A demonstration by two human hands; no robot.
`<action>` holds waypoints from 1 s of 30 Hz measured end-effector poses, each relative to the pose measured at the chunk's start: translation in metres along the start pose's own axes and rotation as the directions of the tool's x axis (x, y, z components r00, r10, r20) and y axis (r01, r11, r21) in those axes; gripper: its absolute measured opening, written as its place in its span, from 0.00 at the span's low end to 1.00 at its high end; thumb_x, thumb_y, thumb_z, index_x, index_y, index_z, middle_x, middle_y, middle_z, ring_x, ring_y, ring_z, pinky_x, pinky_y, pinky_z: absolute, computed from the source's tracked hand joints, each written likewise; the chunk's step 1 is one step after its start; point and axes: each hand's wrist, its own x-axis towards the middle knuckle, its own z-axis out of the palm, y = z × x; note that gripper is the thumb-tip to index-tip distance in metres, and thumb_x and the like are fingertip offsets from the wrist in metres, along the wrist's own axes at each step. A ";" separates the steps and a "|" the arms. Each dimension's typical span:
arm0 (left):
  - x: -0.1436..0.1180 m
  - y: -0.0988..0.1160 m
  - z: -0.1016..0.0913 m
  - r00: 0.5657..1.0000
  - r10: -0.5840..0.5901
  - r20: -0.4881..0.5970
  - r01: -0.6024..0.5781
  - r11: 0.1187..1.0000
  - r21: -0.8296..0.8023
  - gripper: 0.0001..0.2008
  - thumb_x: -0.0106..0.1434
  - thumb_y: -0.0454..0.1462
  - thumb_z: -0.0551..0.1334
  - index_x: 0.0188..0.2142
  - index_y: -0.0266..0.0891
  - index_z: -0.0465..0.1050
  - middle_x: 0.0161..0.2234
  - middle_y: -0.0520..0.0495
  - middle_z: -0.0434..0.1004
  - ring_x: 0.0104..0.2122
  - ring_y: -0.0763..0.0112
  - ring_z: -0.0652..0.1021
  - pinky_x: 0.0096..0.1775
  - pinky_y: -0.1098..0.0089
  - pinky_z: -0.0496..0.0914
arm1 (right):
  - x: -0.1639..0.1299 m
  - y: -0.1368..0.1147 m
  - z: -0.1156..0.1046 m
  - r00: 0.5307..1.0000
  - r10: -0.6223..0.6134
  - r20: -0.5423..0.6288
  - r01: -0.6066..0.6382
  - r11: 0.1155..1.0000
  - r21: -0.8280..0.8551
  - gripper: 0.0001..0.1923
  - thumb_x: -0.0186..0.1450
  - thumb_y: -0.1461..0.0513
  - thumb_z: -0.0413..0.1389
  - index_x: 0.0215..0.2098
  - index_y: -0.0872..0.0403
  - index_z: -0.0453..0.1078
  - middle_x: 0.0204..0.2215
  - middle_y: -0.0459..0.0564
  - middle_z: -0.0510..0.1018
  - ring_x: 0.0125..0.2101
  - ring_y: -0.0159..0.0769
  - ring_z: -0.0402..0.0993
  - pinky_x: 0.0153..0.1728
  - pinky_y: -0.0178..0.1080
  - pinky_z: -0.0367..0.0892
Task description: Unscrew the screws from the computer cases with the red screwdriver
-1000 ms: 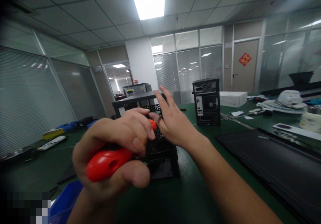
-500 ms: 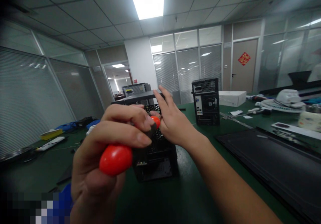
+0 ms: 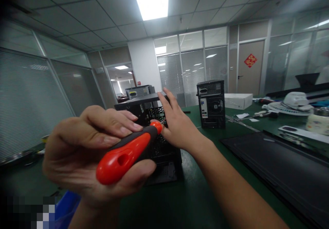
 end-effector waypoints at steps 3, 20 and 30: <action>0.002 0.000 -0.002 1.000 0.003 0.010 -0.003 1.000 -0.001 0.24 0.47 0.49 0.79 0.31 0.43 0.68 0.27 0.54 0.70 0.28 0.72 0.75 0.33 0.62 0.74 | 0.000 -0.001 0.001 1.000 0.007 0.007 -0.007 1.000 -0.002 0.46 0.65 0.58 0.55 0.75 0.48 0.36 0.75 0.53 0.33 0.74 0.50 0.42 0.71 0.57 0.55; 0.010 -0.001 -0.019 0.997 0.032 0.065 -0.036 0.998 0.061 0.17 0.47 0.33 0.79 0.34 0.38 0.76 0.31 0.51 0.78 0.33 0.68 0.79 0.37 0.61 0.78 | 0.000 0.015 -0.019 0.993 -0.090 0.074 0.087 0.995 0.045 0.53 0.59 0.63 0.62 0.74 0.42 0.40 0.75 0.47 0.38 0.74 0.45 0.42 0.73 0.55 0.51; 0.008 -0.010 -0.028 0.985 -0.112 0.131 0.109 0.994 0.026 0.11 0.63 0.31 0.66 0.45 0.44 0.74 0.37 0.50 0.75 0.38 0.72 0.78 0.41 0.65 0.77 | -0.001 0.014 -0.028 0.992 -0.057 0.115 0.038 0.986 0.164 0.52 0.59 0.62 0.65 0.74 0.38 0.43 0.75 0.47 0.39 0.75 0.47 0.41 0.69 0.60 0.58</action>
